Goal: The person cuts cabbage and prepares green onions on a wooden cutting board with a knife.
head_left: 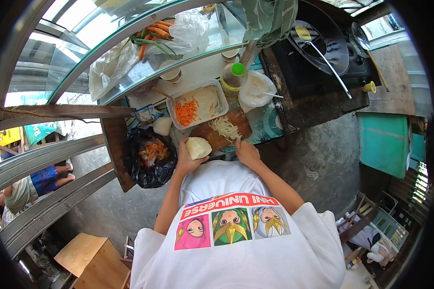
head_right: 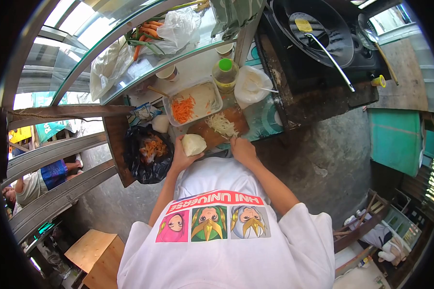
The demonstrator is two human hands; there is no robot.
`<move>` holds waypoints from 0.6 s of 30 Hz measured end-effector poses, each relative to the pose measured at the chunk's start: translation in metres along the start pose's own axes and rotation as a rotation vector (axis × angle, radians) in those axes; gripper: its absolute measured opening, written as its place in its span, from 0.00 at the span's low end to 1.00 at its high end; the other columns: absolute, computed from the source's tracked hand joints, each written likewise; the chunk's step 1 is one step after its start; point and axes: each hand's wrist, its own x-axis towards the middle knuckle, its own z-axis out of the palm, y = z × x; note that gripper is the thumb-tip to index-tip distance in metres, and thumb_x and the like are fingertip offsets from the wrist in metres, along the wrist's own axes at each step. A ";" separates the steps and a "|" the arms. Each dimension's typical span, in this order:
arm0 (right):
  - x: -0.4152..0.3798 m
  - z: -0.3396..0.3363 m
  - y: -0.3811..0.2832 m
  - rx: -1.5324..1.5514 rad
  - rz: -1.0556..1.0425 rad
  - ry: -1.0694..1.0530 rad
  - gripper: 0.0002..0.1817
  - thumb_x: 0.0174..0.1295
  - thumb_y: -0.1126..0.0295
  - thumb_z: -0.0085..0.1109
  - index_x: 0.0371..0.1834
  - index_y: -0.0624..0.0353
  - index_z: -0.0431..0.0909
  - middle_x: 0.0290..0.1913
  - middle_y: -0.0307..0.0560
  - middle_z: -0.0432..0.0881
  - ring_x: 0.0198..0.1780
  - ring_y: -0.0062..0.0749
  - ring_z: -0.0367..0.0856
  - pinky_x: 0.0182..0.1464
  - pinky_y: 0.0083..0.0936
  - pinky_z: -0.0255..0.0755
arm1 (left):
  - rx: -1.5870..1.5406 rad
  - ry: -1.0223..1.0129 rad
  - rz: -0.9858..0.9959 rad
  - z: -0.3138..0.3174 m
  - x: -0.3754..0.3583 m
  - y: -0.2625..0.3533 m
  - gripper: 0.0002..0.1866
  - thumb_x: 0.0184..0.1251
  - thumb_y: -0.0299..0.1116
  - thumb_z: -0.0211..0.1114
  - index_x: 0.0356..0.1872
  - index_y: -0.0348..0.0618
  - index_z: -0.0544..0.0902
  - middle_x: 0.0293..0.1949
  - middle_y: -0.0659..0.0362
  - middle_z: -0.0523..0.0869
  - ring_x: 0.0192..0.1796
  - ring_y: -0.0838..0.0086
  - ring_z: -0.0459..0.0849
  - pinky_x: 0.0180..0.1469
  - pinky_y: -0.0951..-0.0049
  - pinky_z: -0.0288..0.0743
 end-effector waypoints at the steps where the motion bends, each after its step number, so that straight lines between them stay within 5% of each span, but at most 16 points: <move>1: -0.001 0.000 -0.005 0.007 0.006 -0.025 0.33 0.68 0.49 0.33 0.27 0.69 0.80 0.33 0.68 0.80 0.39 0.63 0.79 0.46 0.50 0.72 | 0.000 -0.001 -0.001 -0.001 -0.002 -0.005 0.51 0.33 0.37 0.83 0.59 0.31 0.59 0.54 0.44 0.69 0.57 0.57 0.72 0.61 0.65 0.66; 7: -0.009 -0.002 -0.024 -0.091 -0.032 -0.194 0.37 0.67 0.41 0.35 0.27 0.67 0.80 0.30 0.66 0.80 0.36 0.61 0.80 0.42 0.47 0.72 | -0.180 -0.083 0.187 -0.007 -0.004 -0.013 0.46 0.40 0.32 0.79 0.62 0.35 0.62 0.59 0.51 0.68 0.61 0.62 0.70 0.63 0.66 0.64; 10: -0.011 0.002 -0.010 -0.018 -0.097 -0.160 0.33 0.67 0.42 0.36 0.32 0.63 0.79 0.30 0.60 0.81 0.37 0.57 0.80 0.41 0.45 0.72 | -0.420 -0.221 0.072 -0.008 -0.005 -0.019 0.39 0.49 0.34 0.72 0.63 0.36 0.64 0.59 0.54 0.70 0.62 0.63 0.71 0.63 0.66 0.64; 12: -0.015 -0.005 -0.007 0.071 -0.128 -0.126 0.29 0.68 0.44 0.37 0.36 0.60 0.78 0.30 0.57 0.82 0.39 0.54 0.81 0.42 0.44 0.71 | -1.027 -0.340 -0.280 -0.004 -0.006 -0.028 0.34 0.55 0.43 0.63 0.63 0.41 0.67 0.59 0.51 0.73 0.61 0.63 0.73 0.62 0.62 0.68; 18: -0.030 -0.029 -0.016 0.289 -0.132 -0.147 0.24 0.67 0.47 0.43 0.37 0.58 0.76 0.27 0.53 0.80 0.32 0.50 0.79 0.37 0.40 0.69 | -1.360 -0.543 -0.311 -0.004 0.002 -0.003 0.34 0.59 0.54 0.56 0.62 0.43 0.68 0.55 0.51 0.78 0.56 0.60 0.78 0.46 0.54 0.77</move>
